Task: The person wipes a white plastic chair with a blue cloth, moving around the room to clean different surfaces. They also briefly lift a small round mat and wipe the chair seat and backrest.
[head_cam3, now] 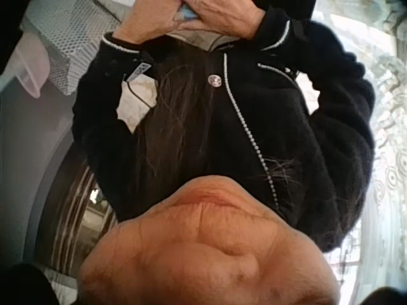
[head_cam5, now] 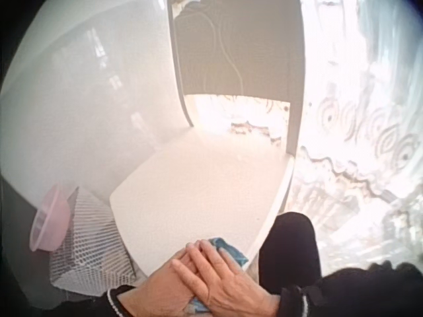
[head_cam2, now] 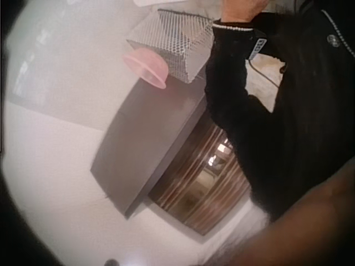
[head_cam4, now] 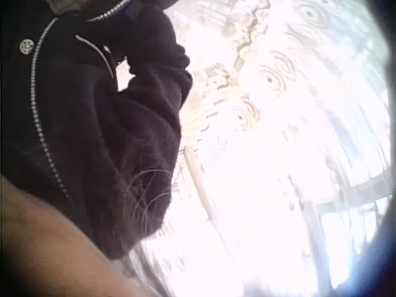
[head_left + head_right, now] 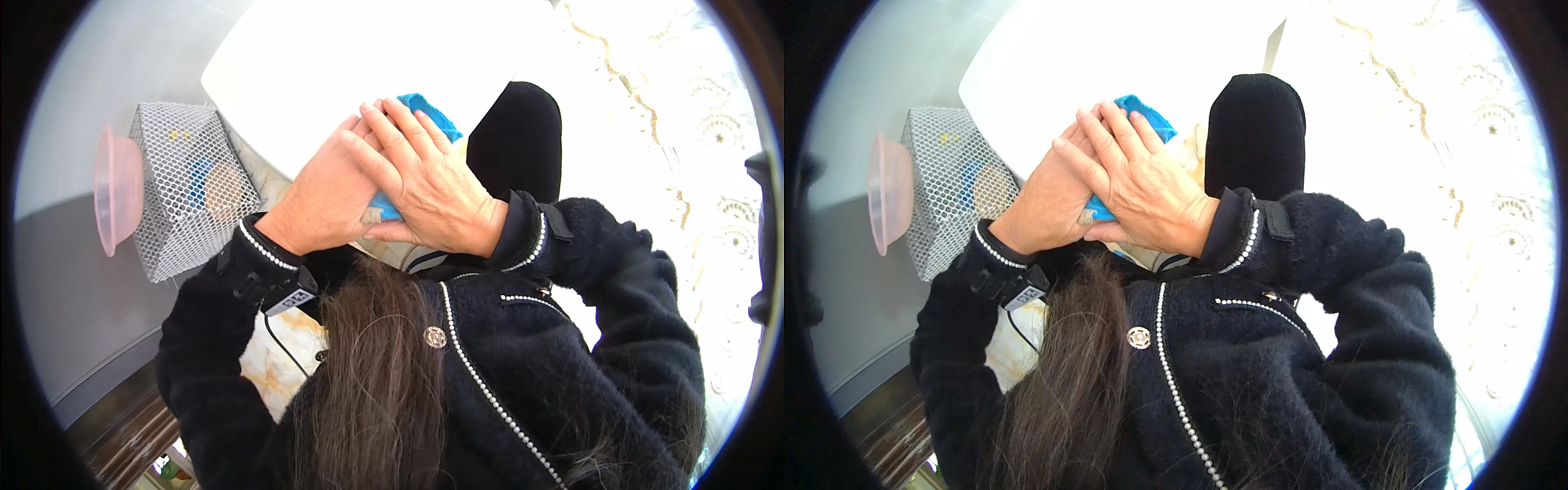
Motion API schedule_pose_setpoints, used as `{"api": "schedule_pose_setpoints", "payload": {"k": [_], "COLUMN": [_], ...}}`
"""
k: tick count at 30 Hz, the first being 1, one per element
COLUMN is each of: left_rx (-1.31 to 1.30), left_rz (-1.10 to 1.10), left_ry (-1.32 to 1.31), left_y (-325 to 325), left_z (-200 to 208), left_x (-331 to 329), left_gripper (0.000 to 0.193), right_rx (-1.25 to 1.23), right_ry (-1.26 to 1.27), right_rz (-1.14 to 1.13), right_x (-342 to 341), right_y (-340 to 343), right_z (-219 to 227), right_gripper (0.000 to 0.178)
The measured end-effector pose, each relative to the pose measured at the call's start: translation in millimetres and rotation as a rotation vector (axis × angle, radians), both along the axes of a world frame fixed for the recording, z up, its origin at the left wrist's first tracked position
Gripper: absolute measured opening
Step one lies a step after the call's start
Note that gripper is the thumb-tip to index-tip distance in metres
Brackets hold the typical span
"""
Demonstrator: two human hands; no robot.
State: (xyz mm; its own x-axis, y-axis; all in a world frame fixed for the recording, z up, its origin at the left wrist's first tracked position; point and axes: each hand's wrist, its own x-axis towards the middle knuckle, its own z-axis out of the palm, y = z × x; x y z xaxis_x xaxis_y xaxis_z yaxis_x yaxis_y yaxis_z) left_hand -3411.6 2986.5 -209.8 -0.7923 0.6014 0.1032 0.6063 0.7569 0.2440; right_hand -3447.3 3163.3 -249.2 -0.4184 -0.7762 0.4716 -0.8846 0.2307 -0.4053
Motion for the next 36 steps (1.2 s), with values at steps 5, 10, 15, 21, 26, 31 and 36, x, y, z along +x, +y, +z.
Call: {"api": "schedule_pose_setpoints", "payload": {"k": [5, 10, 15, 21, 26, 31, 36], "left_rx": [-0.143, -0.111, -0.196, -0.065, -0.193, -0.234, -0.237], "left_rz": [-0.12, -0.19, -0.208, -0.092, -0.097, -0.163, -0.009], "left_ry": [0.114, 0.228, 0.188, -0.007, -0.106, 0.207, -0.113], "left_y": [10.6, 40.4, 35.8, 35.6, 40.9, 55.7, 55.4], "left_z": [-13.5, -24.4, -20.3, 8.5, -3.8, -15.0, 13.9], "left_x": [-34.0, -105.8, -97.1, 1.3, -39.5, -101.7, -96.4], "left_gripper": [0.074, 0.07, 0.068, 0.057, 0.064, 0.059, 0.076], "right_rx": [0.033, 0.067, 0.05, 0.0, 0.014, 0.089, -0.011], "right_ry": [0.0, 0.143, 0.164, -0.132, 0.005, 0.073, 0.136], "right_rz": [-0.075, -0.261, -0.239, -0.03, -0.171, -0.325, -0.351], "right_x": [-26.8, -80.0, -69.7, 12.4, -24.8, -75.8, -50.3], "right_y": [24.1, 54.5, 52.7, 38.2, 46.1, 66.8, 59.3], "right_z": [-1.1, -7.7, -10.3, -1.4, -10.6, -6.1, 5.5], "right_gripper": [0.105, 0.1, 0.103, 0.108, 0.107, 0.105, 0.101]}}
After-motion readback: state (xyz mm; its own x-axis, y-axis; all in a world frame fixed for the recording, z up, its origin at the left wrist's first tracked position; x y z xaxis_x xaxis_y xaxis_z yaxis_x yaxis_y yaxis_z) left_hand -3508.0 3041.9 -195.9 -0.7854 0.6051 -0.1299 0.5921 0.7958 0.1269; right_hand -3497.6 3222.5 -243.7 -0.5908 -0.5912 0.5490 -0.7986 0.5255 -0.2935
